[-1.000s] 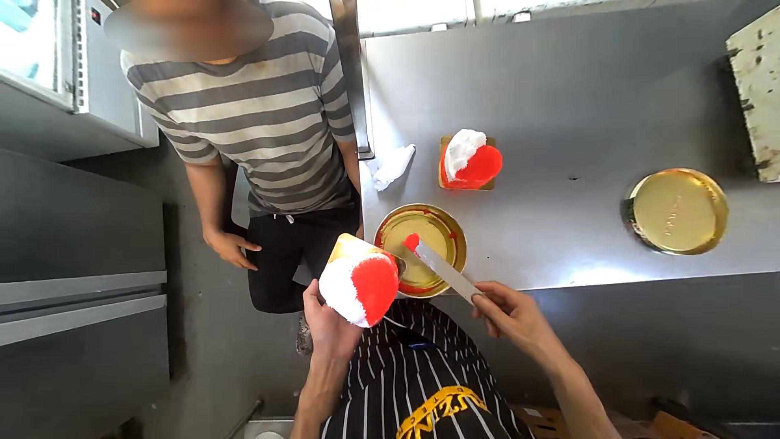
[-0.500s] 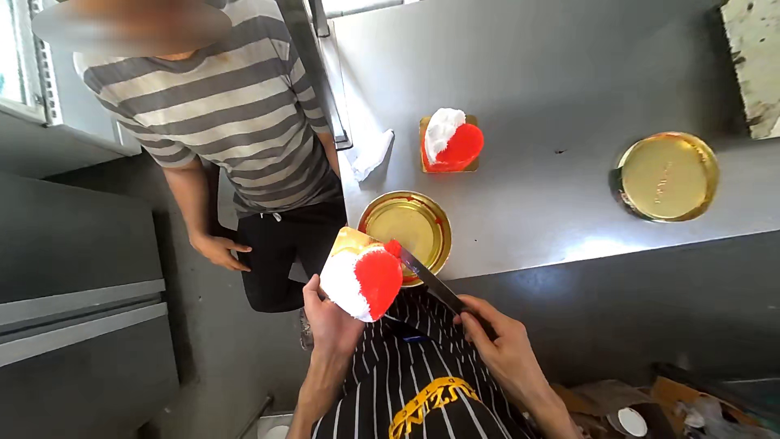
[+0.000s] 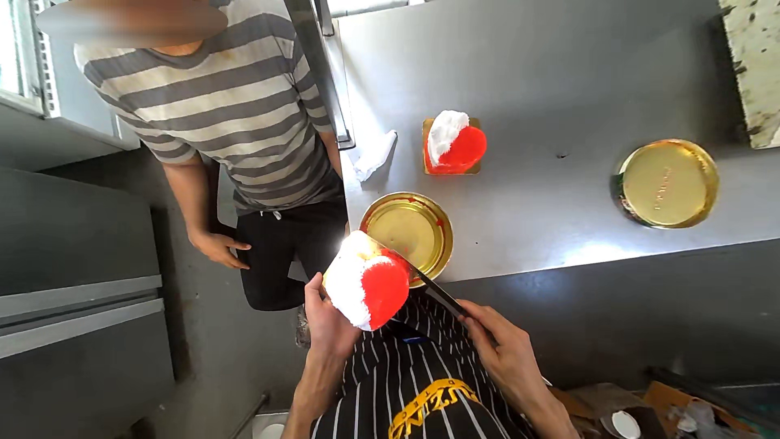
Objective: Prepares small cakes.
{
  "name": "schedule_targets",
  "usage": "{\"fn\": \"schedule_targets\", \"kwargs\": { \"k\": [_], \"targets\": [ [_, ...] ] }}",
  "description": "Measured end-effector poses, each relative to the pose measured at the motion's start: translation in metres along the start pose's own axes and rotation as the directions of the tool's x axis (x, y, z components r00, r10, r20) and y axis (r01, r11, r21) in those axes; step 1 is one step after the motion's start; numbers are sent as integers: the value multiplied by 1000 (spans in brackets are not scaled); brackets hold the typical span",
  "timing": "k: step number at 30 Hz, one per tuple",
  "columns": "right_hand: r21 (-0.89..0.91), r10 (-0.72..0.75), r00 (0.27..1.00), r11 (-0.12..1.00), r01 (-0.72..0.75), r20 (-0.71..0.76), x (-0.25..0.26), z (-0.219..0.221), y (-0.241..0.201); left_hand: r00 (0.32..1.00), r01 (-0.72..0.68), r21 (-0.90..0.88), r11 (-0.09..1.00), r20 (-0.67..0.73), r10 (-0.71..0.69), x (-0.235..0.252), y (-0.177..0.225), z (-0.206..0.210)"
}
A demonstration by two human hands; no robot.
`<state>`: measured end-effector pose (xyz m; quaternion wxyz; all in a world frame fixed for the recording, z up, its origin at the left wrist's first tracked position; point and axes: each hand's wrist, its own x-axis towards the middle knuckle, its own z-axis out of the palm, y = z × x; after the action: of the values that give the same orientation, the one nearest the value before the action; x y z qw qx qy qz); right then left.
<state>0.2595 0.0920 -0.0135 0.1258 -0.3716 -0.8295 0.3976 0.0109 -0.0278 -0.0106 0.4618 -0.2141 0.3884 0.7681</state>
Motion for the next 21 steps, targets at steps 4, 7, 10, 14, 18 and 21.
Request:
{"fn": "schedule_targets", "kwargs": {
  "k": [4,7,10,14,18,21],
  "targets": [
    [61,65,996,996,-68,53,0,-4,-1,1000,0,34,999,3,0,1,3,-2],
    [124,121,986,983,-136,116,1,-9,-2,1000,7,46,999,23,-8,2,6,-3],
    [208,163,970,958,-200,183,5,-13,-2,1000,14,62,998,9,-14,3,8,-2],
    [290,198,948,919,-268,249,9,-19,-6,1000,4,117,993,7,-5,4,10,1],
    [300,182,957,921,-247,227,13,-22,-6,999,17,144,989,29,-21,8,10,-1],
    [255,121,975,953,-167,186,14,-25,-5,998,33,140,990,40,-39,9,8,-1]
  ]
}}
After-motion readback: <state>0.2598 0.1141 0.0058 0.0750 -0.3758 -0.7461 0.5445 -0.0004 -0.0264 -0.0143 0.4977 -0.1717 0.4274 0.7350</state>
